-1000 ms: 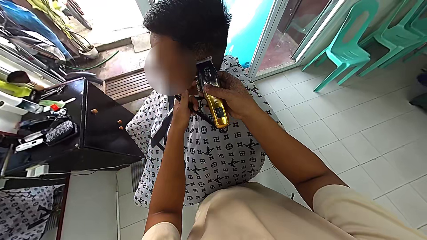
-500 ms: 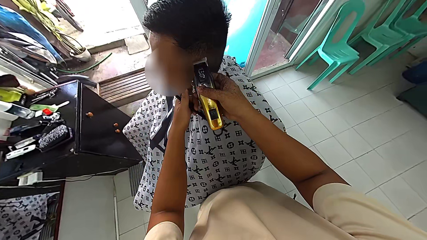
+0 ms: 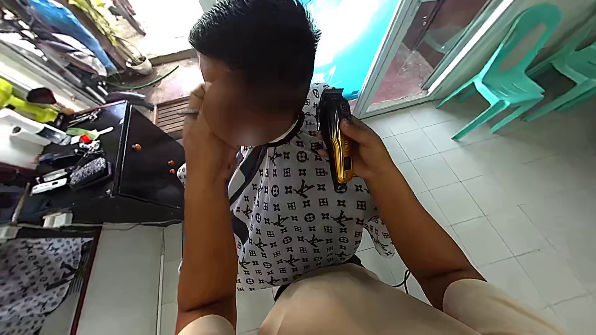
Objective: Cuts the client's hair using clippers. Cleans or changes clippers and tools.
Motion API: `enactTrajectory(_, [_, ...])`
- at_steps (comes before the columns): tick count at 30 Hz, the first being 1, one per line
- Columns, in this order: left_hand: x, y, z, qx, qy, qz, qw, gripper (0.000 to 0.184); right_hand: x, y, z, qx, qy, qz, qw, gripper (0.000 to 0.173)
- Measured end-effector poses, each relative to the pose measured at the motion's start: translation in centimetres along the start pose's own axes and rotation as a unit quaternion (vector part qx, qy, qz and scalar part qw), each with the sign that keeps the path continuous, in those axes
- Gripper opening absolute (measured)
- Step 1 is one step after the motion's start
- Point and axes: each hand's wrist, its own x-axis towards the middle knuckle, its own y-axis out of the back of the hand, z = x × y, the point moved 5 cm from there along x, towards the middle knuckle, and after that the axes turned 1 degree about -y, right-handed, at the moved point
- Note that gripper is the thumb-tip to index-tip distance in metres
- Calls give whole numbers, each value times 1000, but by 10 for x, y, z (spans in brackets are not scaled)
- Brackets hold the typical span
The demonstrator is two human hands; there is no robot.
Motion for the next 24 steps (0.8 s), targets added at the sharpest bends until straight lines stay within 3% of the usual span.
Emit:
enactTrajectory(4, [5,-23,10,138,-35,81,986,8,18,14,1,-61,-62,-68,994,33])
enactTrajectory(7, [-9,-40,-2,269,-76,101,955,5,29,10,5,-63,-99,-115,986,33])
enactTrajectory(11, [-26,-57,-32,428,-87,161,885,25,40,2,11,-3,-112,-167,979,38])
enactTrajectory(15, [-25,-53,-49,449,-67,223,863,33,46,-4,12,12,-115,-185,976,40])
enactTrajectory(19, [-24,-54,-53,454,-60,237,857,32,48,-8,9,5,-129,-177,976,39])
enactTrajectory(24, [-27,-55,-55,461,-38,251,850,30,49,-13,7,-16,-83,-183,979,50])
